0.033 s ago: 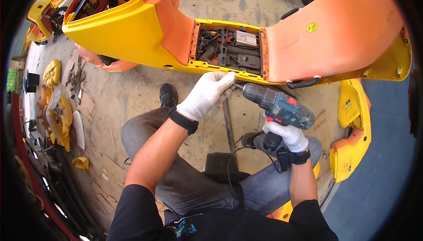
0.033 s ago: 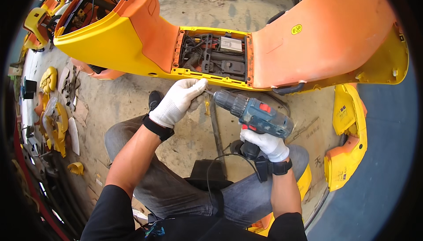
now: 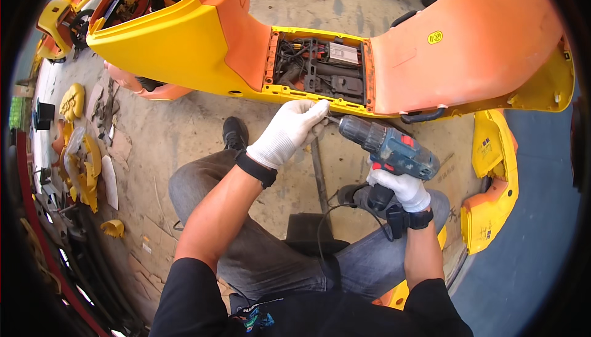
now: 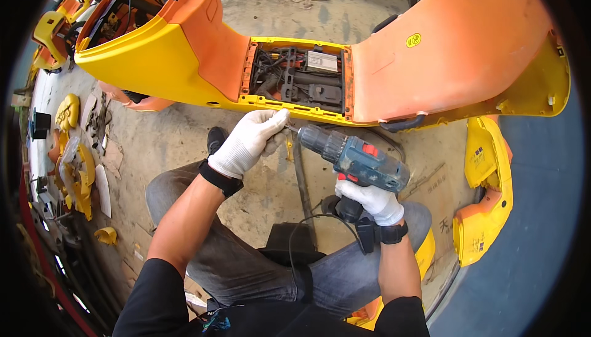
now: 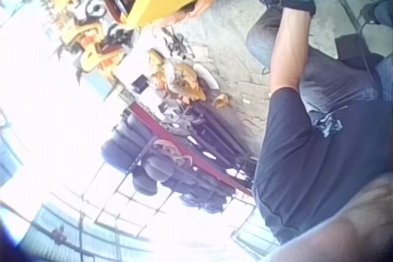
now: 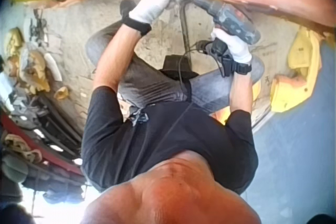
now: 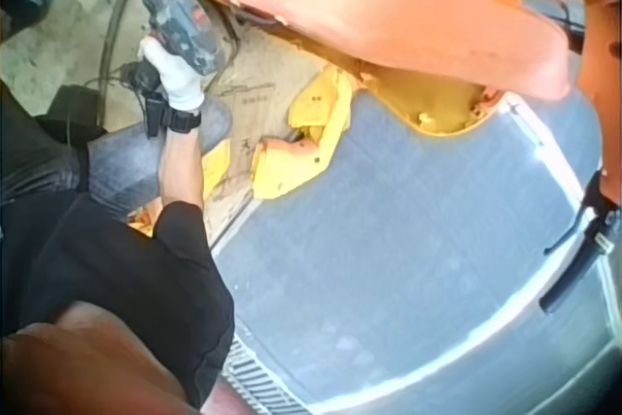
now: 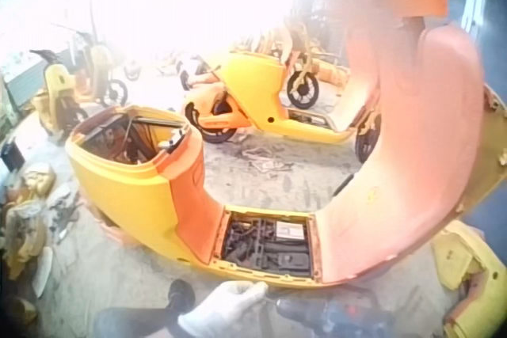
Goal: The person uses a cordless drill to fasten screws into the yellow and orange plastic body panels of a disassembled electric scooter. They work on securing the side panels and the rear section of the scooter frame, moving around the vehicle to access different screw holes.
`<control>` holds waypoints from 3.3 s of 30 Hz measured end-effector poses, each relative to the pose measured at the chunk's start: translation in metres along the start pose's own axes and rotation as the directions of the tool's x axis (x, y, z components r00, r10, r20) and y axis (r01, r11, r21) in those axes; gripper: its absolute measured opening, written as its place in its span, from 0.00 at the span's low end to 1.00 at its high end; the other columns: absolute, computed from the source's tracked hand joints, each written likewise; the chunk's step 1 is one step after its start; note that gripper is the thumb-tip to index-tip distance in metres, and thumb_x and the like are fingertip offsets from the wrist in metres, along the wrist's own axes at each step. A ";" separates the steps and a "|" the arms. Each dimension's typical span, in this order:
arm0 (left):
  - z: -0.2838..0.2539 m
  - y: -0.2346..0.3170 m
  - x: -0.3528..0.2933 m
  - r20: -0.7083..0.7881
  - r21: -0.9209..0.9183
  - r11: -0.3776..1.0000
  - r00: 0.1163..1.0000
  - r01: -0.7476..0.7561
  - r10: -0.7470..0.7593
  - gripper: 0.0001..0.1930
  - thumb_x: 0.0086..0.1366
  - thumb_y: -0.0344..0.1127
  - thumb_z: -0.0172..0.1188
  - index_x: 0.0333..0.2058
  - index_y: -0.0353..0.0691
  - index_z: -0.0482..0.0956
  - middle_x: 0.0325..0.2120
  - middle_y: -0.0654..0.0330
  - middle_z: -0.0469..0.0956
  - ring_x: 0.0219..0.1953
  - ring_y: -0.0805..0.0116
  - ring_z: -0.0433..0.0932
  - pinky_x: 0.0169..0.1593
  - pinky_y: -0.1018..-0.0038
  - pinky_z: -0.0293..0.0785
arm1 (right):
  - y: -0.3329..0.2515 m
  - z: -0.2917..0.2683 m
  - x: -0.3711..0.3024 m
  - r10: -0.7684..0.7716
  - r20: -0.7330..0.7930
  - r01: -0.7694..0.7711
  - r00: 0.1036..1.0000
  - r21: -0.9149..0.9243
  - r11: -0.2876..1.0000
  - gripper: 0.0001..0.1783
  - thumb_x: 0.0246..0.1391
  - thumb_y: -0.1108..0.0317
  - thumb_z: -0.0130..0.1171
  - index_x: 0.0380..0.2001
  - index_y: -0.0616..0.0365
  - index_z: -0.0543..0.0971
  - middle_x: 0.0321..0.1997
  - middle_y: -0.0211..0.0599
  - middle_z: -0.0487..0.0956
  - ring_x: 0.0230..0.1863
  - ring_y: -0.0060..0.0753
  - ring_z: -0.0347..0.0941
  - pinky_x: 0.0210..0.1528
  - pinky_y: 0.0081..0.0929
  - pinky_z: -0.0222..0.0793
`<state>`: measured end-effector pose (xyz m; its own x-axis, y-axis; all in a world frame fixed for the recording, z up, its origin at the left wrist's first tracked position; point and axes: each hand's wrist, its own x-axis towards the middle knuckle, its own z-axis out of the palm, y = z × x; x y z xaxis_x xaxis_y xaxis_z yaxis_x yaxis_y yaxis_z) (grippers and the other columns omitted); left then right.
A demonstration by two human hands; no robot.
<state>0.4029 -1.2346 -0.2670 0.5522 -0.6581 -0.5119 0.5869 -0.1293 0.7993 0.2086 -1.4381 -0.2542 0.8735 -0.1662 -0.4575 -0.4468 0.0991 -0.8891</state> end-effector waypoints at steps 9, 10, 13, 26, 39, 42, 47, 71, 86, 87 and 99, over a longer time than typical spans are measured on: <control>0.002 0.001 -0.001 0.029 -0.016 1.000 1.000 0.007 -0.006 0.21 0.75 0.48 0.50 0.24 0.43 0.71 0.13 0.71 0.64 0.13 0.83 0.55 0.19 0.82 0.51 | -0.001 0.004 -0.001 -0.025 -0.032 0.027 0.999 0.077 0.997 0.13 0.51 0.74 0.65 0.41 0.60 0.77 0.30 0.29 0.79 0.30 0.23 0.76 0.36 0.24 0.74; 0.001 0.000 0.000 0.039 -0.005 1.000 0.999 -0.002 0.002 0.21 0.75 0.48 0.50 0.25 0.42 0.71 0.13 0.72 0.64 0.13 0.83 0.55 0.19 0.82 0.51 | 0.001 0.002 -0.001 -0.033 -0.032 0.035 0.999 0.077 0.996 0.13 0.51 0.74 0.65 0.41 0.60 0.77 0.30 0.29 0.79 0.30 0.23 0.76 0.36 0.24 0.74; -0.001 -0.001 0.000 0.042 -0.025 1.000 0.999 0.002 -0.001 0.20 0.74 0.48 0.51 0.25 0.41 0.73 0.14 0.71 0.65 0.13 0.83 0.57 0.19 0.82 0.52 | 0.003 0.000 -0.001 -0.028 -0.014 0.028 1.000 0.022 0.999 0.16 0.53 0.71 0.64 0.44 0.64 0.76 0.31 0.33 0.80 0.32 0.28 0.77 0.40 0.27 0.75; 0.003 -0.009 0.009 -0.006 0.030 1.000 1.000 -0.004 0.004 0.20 0.72 0.49 0.55 0.25 0.41 0.74 0.14 0.71 0.67 0.13 0.84 0.59 0.18 0.82 0.54 | 0.016 -0.018 0.004 -0.027 -0.035 0.022 0.999 -0.124 0.992 0.11 0.51 0.70 0.67 0.39 0.58 0.79 0.32 0.29 0.80 0.33 0.24 0.77 0.39 0.26 0.74; 0.005 -0.009 0.013 0.019 0.257 0.958 0.991 0.127 -0.136 0.22 0.70 0.51 0.56 0.21 0.43 0.73 0.12 0.72 0.65 0.13 0.83 0.59 0.18 0.81 0.52 | 0.018 -0.030 -0.003 -0.130 -0.025 0.112 0.991 -0.373 0.921 0.14 0.50 0.65 0.71 0.41 0.54 0.81 0.37 0.28 0.83 0.37 0.23 0.78 0.42 0.27 0.75; 0.002 -0.011 0.013 0.010 0.299 0.948 0.993 0.111 -0.119 0.24 0.70 0.52 0.57 0.19 0.43 0.73 0.12 0.72 0.66 0.13 0.83 0.59 0.19 0.81 0.53 | 0.015 -0.029 -0.002 -0.127 -0.009 0.112 0.992 -0.421 0.900 0.15 0.50 0.65 0.71 0.41 0.54 0.81 0.36 0.28 0.83 0.36 0.23 0.77 0.42 0.27 0.75; -0.001 -0.015 0.013 0.016 0.363 0.931 0.999 0.029 -0.038 0.23 0.70 0.53 0.56 0.20 0.42 0.74 0.13 0.72 0.67 0.15 0.84 0.60 0.20 0.81 0.54 | 0.021 -0.029 0.002 -0.038 0.015 0.040 0.999 -0.232 0.972 0.16 0.50 0.66 0.71 0.42 0.55 0.80 0.35 0.26 0.81 0.36 0.24 0.77 0.42 0.27 0.75; -0.005 -0.005 0.013 -0.180 -0.013 1.000 0.984 0.008 -0.010 0.26 0.73 0.55 0.50 0.28 0.36 0.78 0.17 0.65 0.73 0.15 0.79 0.68 0.20 0.81 0.64 | 0.006 -0.004 0.022 0.042 0.185 -0.089 0.982 0.258 0.962 0.18 0.52 0.68 0.65 0.44 0.64 0.75 0.28 0.34 0.79 0.31 0.28 0.77 0.40 0.27 0.74; -0.014 -0.013 0.012 -0.025 -0.222 0.969 0.994 -0.106 0.103 0.16 0.66 0.24 0.42 0.51 0.22 0.69 0.41 0.45 0.77 0.38 0.65 0.81 0.47 0.72 0.79 | -0.044 -0.023 0.127 0.043 0.099 -0.059 0.994 0.171 0.984 0.15 0.56 0.67 0.59 0.43 0.64 0.75 0.27 0.34 0.77 0.29 0.29 0.76 0.38 0.31 0.75; -0.012 -0.008 0.011 -0.003 -0.254 0.961 0.994 -0.106 0.109 0.16 0.67 0.24 0.42 0.51 0.22 0.69 0.41 0.45 0.77 0.37 0.65 0.81 0.47 0.72 0.80 | -0.051 -0.023 0.141 0.062 0.105 -0.079 0.993 0.169 0.982 0.13 0.56 0.65 0.58 0.41 0.63 0.76 0.26 0.32 0.76 0.29 0.29 0.75 0.39 0.32 0.76; -0.030 0.012 0.016 -0.038 -0.280 0.957 0.997 -0.070 0.062 0.17 0.67 0.26 0.44 0.51 0.24 0.69 0.38 0.47 0.79 0.32 0.66 0.81 0.38 0.73 0.80 | -0.073 -0.019 0.304 0.223 0.050 -0.218 0.973 -0.091 0.972 0.08 0.54 0.64 0.65 0.33 0.55 0.81 0.26 0.28 0.79 0.25 0.25 0.76 0.30 0.24 0.74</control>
<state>0.4366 -1.2249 -0.2749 0.6097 -0.6358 -0.4733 0.6890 0.1300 0.7130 0.5029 -1.5149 -0.3281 0.7601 -0.0908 -0.6434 -0.6424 0.0436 -0.7651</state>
